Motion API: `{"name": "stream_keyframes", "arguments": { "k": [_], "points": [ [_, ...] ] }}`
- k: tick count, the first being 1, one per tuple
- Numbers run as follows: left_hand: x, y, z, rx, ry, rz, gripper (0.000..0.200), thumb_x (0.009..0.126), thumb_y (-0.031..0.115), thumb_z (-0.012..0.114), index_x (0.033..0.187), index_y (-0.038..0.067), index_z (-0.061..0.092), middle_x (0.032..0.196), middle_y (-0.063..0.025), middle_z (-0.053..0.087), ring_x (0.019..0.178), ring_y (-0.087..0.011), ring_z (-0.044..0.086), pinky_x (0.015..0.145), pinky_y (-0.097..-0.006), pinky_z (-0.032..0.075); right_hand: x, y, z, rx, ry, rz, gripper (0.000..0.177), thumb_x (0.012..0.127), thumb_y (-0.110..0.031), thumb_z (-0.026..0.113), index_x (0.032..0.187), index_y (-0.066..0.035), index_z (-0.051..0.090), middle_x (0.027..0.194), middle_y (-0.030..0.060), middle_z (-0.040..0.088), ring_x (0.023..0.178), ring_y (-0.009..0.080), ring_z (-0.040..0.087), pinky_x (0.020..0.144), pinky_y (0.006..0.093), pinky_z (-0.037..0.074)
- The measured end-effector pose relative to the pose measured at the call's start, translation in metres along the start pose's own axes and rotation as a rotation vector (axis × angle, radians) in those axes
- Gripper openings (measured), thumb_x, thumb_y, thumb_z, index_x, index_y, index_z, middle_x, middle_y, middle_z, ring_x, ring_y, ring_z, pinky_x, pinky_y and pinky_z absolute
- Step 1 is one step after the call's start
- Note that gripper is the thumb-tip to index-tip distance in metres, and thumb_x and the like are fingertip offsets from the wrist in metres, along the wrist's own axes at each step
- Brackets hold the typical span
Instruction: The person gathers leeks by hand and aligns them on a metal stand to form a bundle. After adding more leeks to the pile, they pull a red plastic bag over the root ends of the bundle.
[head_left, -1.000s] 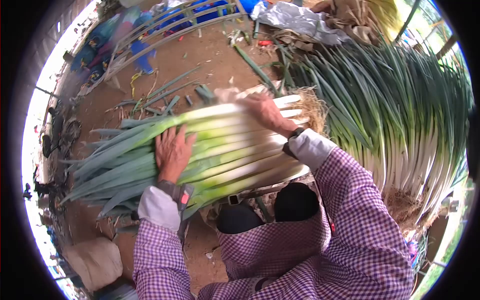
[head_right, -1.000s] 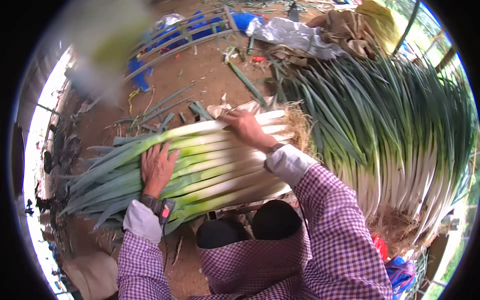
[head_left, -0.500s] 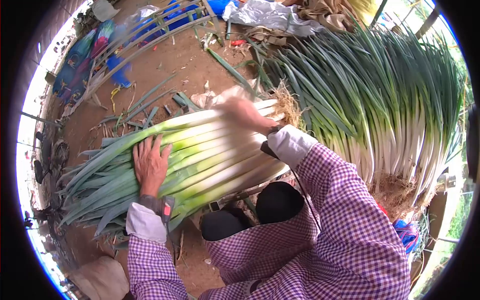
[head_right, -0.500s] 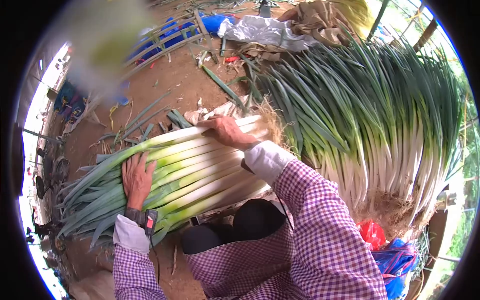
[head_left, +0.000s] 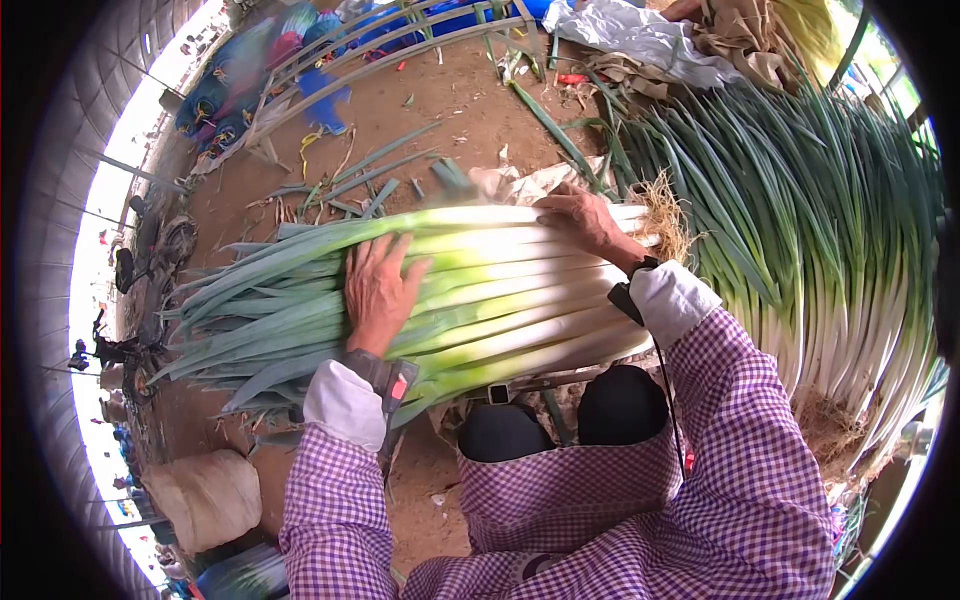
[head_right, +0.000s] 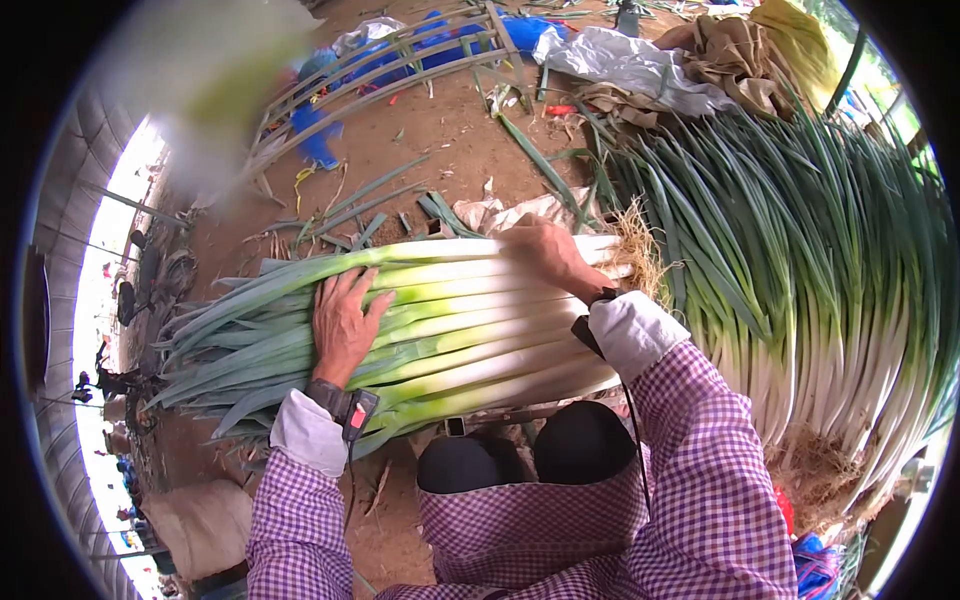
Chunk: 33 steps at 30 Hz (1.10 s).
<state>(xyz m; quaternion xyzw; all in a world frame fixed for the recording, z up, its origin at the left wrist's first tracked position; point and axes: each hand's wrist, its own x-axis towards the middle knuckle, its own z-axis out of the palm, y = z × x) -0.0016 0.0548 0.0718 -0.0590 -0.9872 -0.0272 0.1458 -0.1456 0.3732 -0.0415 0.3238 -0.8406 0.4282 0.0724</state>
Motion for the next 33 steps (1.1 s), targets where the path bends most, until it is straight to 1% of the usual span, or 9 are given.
{"name": "stream_keyframes", "arguments": {
  "k": [2, 5, 14, 17, 18, 21, 27, 30, 33],
  "points": [
    [0.000, 0.003, -0.001, -0.054, 0.008, -0.033, 0.049, 0.091, 0.038, 0.075, 0.126, 0.004, 0.073, 0.129, -0.0162, 0.066, 0.124, -0.0370, 0.056, 0.110, -0.0469, 0.042, 0.000, -0.006, -0.003, 0.005, 0.006, 0.017, 0.019, 0.086, -0.015, 0.072, 0.104, -0.013, 0.079, 0.094, 0.0120, 0.071, 0.089, 0.0343, 0.069, 0.078, 0.0450, 0.056],
    [0.000, 0.006, -0.007, -0.038, 0.042, -0.027, 0.045, 0.089, 0.033, 0.077, 0.123, 0.003, 0.074, 0.123, -0.0143, 0.066, 0.120, -0.0359, 0.056, 0.106, -0.0461, 0.044, -0.002, 0.004, 0.001, -0.036, 0.018, -0.044, 0.022, 0.089, -0.021, 0.079, 0.109, -0.011, 0.079, 0.087, 0.0083, 0.064, 0.085, 0.0276, 0.064, 0.077, 0.0408, 0.051],
    [0.027, 0.011, -0.033, 0.086, 0.039, 0.091, 0.038, 0.086, 0.024, 0.077, 0.117, 0.002, 0.073, 0.125, -0.0139, 0.063, 0.121, -0.0348, 0.055, 0.106, -0.0494, 0.042, -0.006, 0.011, 0.008, 0.062, 0.004, 0.052, 0.019, 0.089, -0.022, 0.079, 0.105, -0.012, 0.081, 0.094, 0.0070, 0.071, 0.092, 0.0260, 0.067, 0.081, 0.0387, 0.053],
    [0.048, -0.017, -0.015, 0.173, 0.161, 0.283, 0.034, 0.089, 0.018, 0.074, 0.119, 0.002, 0.072, 0.130, -0.0142, 0.063, 0.126, -0.0367, 0.054, 0.105, -0.0489, 0.042, -0.004, 0.004, 0.003, 0.039, 0.011, 0.009, 0.017, 0.088, -0.017, 0.073, 0.102, -0.011, 0.081, 0.095, 0.0094, 0.072, 0.092, 0.0292, 0.067, 0.082, 0.0409, 0.054],
    [0.047, -0.036, -0.001, 0.063, 0.015, 0.221, 0.029, 0.093, 0.017, 0.068, 0.119, 0.003, 0.072, 0.129, -0.0162, 0.066, 0.128, -0.0363, 0.056, 0.106, -0.0476, 0.042, -0.003, 0.003, 0.003, 0.032, 0.018, -0.012, 0.017, 0.088, -0.014, 0.070, 0.101, -0.010, 0.080, 0.096, 0.0106, 0.072, 0.092, 0.0309, 0.068, 0.082, 0.0421, 0.054],
    [0.048, -0.054, 0.020, -0.082, -0.115, 0.129, 0.029, 0.097, 0.021, 0.064, 0.119, 0.004, 0.072, 0.123, -0.0179, 0.069, 0.121, -0.0358, 0.061, 0.104, -0.0477, 0.044, -0.005, 0.008, 0.007, 0.060, 0.028, -0.002, 0.016, 0.087, -0.014, 0.071, 0.100, -0.010, 0.081, 0.094, 0.0104, 0.072, 0.093, 0.0311, 0.067, 0.081, 0.0419, 0.054],
    [0.030, -0.039, 0.012, -0.061, -0.096, 0.055, 0.030, 0.099, 0.025, 0.061, 0.117, 0.004, 0.072, 0.116, -0.0184, 0.072, 0.112, -0.0385, 0.066, 0.098, -0.0491, 0.048, -0.009, 0.012, 0.007, 0.103, 0.008, 0.018, 0.017, 0.087, -0.014, 0.070, 0.099, -0.009, 0.081, 0.094, 0.0125, 0.072, 0.093, 0.0324, 0.067, 0.086, 0.0423, 0.053],
    [0.033, -0.037, 0.014, -0.072, -0.095, 0.036, 0.029, 0.100, 0.025, 0.061, 0.117, 0.004, 0.072, 0.115, -0.0178, 0.073, 0.111, -0.0382, 0.066, 0.097, -0.0491, 0.048, -0.006, 0.015, 0.006, 0.004, -0.002, -0.005, 0.017, 0.089, -0.019, 0.078, 0.104, -0.010, 0.080, 0.098, 0.0074, 0.071, 0.095, 0.0262, 0.068, 0.080, 0.0391, 0.054],
    [0.035, -0.036, 0.012, -0.033, -0.159, 0.028, 0.029, 0.099, 0.024, 0.061, 0.117, 0.004, 0.072, 0.116, -0.0172, 0.073, 0.111, -0.0371, 0.066, 0.097, -0.0491, 0.048, -0.004, 0.002, 0.001, 0.014, 0.050, -0.072, 0.017, 0.088, -0.013, 0.068, 0.099, -0.009, 0.079, 0.098, 0.0131, 0.073, 0.103, 0.0340, 0.067, 0.091, 0.0433, 0.052]
  ]
}}
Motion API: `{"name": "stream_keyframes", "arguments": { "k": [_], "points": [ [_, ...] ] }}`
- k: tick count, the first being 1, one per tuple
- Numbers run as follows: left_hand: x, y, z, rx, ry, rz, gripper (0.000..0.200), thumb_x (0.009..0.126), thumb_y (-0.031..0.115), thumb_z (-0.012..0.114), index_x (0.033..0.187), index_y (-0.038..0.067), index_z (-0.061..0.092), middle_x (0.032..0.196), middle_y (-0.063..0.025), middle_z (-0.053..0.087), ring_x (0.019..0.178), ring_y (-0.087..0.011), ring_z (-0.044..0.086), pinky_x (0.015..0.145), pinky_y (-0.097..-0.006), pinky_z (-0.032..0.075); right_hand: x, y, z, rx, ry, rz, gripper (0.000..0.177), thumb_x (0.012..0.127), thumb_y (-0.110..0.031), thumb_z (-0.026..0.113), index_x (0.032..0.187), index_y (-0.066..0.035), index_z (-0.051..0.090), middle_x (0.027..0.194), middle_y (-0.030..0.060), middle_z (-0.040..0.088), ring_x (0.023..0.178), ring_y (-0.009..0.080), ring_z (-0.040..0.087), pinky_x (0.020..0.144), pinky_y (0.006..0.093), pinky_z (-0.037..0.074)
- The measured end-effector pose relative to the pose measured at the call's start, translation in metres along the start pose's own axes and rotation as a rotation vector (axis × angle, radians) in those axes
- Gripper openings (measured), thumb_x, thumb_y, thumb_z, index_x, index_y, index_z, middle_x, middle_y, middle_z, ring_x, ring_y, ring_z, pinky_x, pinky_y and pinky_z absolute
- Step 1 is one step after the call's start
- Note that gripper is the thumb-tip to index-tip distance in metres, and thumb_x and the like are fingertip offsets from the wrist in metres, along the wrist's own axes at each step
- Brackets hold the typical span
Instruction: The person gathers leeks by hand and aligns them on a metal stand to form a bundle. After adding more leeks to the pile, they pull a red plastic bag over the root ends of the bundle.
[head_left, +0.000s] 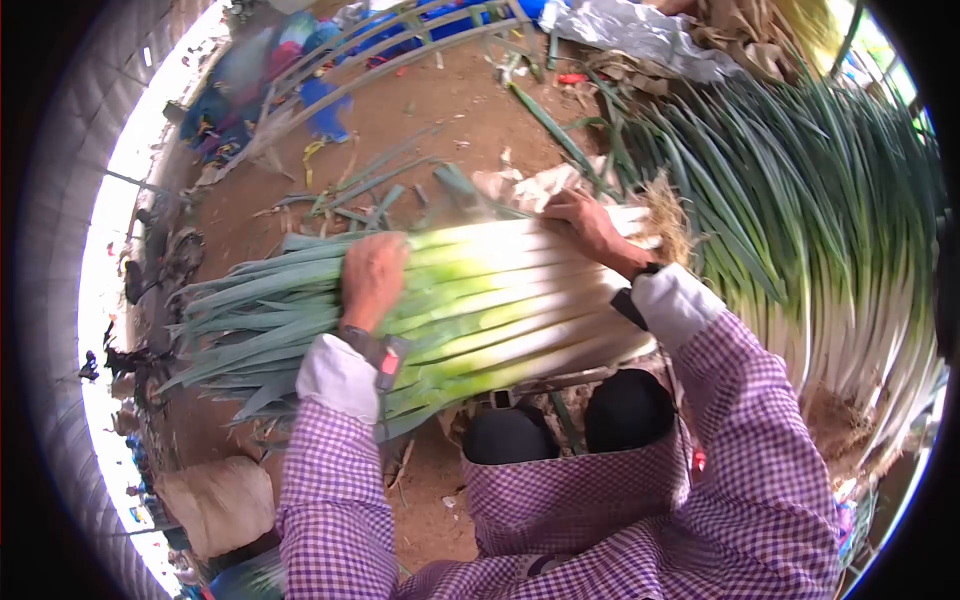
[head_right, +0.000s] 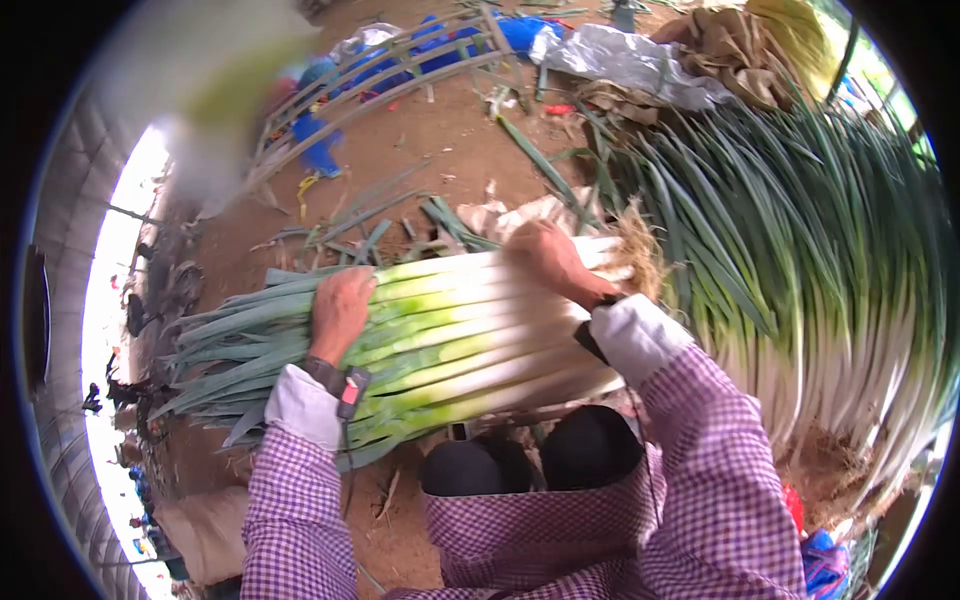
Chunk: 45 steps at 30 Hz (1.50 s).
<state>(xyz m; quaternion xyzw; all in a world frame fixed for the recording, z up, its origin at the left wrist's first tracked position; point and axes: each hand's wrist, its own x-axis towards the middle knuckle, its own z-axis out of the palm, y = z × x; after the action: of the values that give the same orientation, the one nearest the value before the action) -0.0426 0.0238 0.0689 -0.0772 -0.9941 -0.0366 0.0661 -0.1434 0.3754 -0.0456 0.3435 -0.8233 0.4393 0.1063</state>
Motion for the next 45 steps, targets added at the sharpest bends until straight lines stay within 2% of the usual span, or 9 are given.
{"name": "stream_keyframes", "arguments": {
  "k": [4, 7, 17, 23, 31, 34, 37, 40, 45],
  "points": [
    [-0.002, -0.002, 0.004, -0.010, 0.080, 0.021, 0.028, 0.097, 0.024, 0.066, 0.115, 0.005, 0.072, 0.114, -0.0151, 0.074, 0.110, -0.0349, 0.066, 0.097, -0.0477, 0.048, 0.006, -0.029, 0.010, -0.127, -0.289, 0.231, 0.037, 0.095, -0.030, 0.071, 0.126, -0.011, 0.071, 0.128, 0.0110, 0.069, 0.119, 0.0342, 0.063, 0.100, 0.0469, 0.046],
    [-0.001, -0.001, 0.003, -0.002, 0.073, 0.024, 0.029, 0.096, 0.025, 0.067, 0.116, 0.004, 0.072, 0.114, -0.0155, 0.074, 0.110, -0.0350, 0.067, 0.098, -0.0481, 0.048, 0.008, -0.053, 0.035, -0.247, -0.230, 0.124, 0.053, 0.099, -0.042, 0.064, 0.145, -0.017, 0.058, 0.142, 0.0097, 0.062, 0.131, 0.0314, 0.056, 0.108, 0.0477, 0.038],
    [0.026, -0.038, -0.036, -0.060, -0.150, 0.084, 0.043, 0.099, 0.035, 0.063, 0.122, 0.000, 0.070, 0.122, -0.0216, 0.071, 0.117, -0.0407, 0.064, 0.101, -0.0473, 0.050, 0.009, -0.063, 0.029, -0.175, -0.168, 0.050, 0.048, 0.105, -0.044, 0.053, 0.143, -0.017, 0.060, 0.135, 0.0095, 0.066, 0.124, 0.0325, 0.061, 0.104, 0.0466, 0.041],
    [0.027, -0.143, -0.046, 0.404, -0.391, 0.036, 0.029, 0.104, 0.026, 0.047, 0.112, 0.014, 0.072, 0.109, -0.0122, 0.076, 0.103, -0.0341, 0.071, 0.083, -0.0516, 0.054, 0.008, -0.059, 0.030, -0.197, -0.185, 0.052, 0.049, 0.104, -0.045, 0.055, 0.143, -0.017, 0.060, 0.137, 0.0091, 0.065, 0.126, 0.0327, 0.060, 0.105, 0.0469, 0.042],
    [-0.025, -0.110, -0.042, 0.169, -0.084, -0.274, 0.043, 0.103, 0.041, 0.047, 0.106, 0.006, 0.072, 0.107, -0.0239, 0.071, 0.097, -0.0461, 0.068, 0.084, -0.0555, 0.050, 0.011, -0.061, 0.025, -0.171, -0.220, 0.079, 0.051, 0.103, -0.046, 0.056, 0.145, -0.018, 0.059, 0.141, 0.0074, 0.064, 0.130, 0.0318, 0.058, 0.109, 0.0473, 0.041],
    [-0.012, -0.168, -0.001, 0.065, -0.198, -0.171, 0.046, 0.103, 0.044, 0.048, 0.105, 0.005, 0.073, 0.105, -0.0242, 0.072, 0.100, -0.0460, 0.067, 0.087, -0.0546, 0.050, 0.010, -0.058, 0.029, -0.181, -0.226, 0.077, 0.051, 0.103, -0.047, 0.055, 0.146, -0.020, 0.058, 0.141, 0.0068, 0.063, 0.131, 0.0318, 0.058, 0.109, 0.0476, 0.041],
    [0.010, -0.153, -0.031, -0.119, -0.362, -0.457, 0.039, 0.100, 0.037, 0.059, 0.124, 0.009, 0.070, 0.114, -0.0206, 0.071, 0.110, -0.0383, 0.067, 0.094, -0.0477, 0.052, 0.008, -0.055, 0.032, -0.204, -0.229, 0.077, 0.050, 0.103, -0.047, 0.055, 0.146, -0.021, 0.057, 0.143, 0.0062, 0.063, 0.129, 0.0321, 0.059, 0.109, 0.0485, 0.041],
    [-0.002, -0.212, 0.013, 0.115, -0.085, -0.043, 0.036, 0.094, 0.031, 0.067, 0.121, 0.008, 0.072, 0.115, -0.0214, 0.070, 0.113, -0.0370, 0.067, 0.096, -0.0453, 0.052, 0.003, -0.040, 0.041, -0.261, -0.194, 0.019, 0.047, 0.103, -0.035, 0.055, 0.148, -0.021, 0.056, 0.144, 0.0087, 0.062, 0.128, 0.0313, 0.059, 0.106, 0.0478, 0.042],
    [0.020, -0.116, -0.050, 0.105, -0.131, -0.044, 0.030, 0.094, 0.025, 0.068, 0.114, 0.003, 0.074, 0.116, -0.0232, 0.071, 0.113, -0.0399, 0.066, 0.097, -0.0484, 0.052, 0.003, -0.045, 0.037, -0.238, -0.172, 0.003, 0.047, 0.103, -0.037, 0.054, 0.148, -0.022, 0.055, 0.144, 0.0078, 0.062, 0.126, 0.0316, 0.060, 0.104, 0.0483, 0.043]
  ]
}}
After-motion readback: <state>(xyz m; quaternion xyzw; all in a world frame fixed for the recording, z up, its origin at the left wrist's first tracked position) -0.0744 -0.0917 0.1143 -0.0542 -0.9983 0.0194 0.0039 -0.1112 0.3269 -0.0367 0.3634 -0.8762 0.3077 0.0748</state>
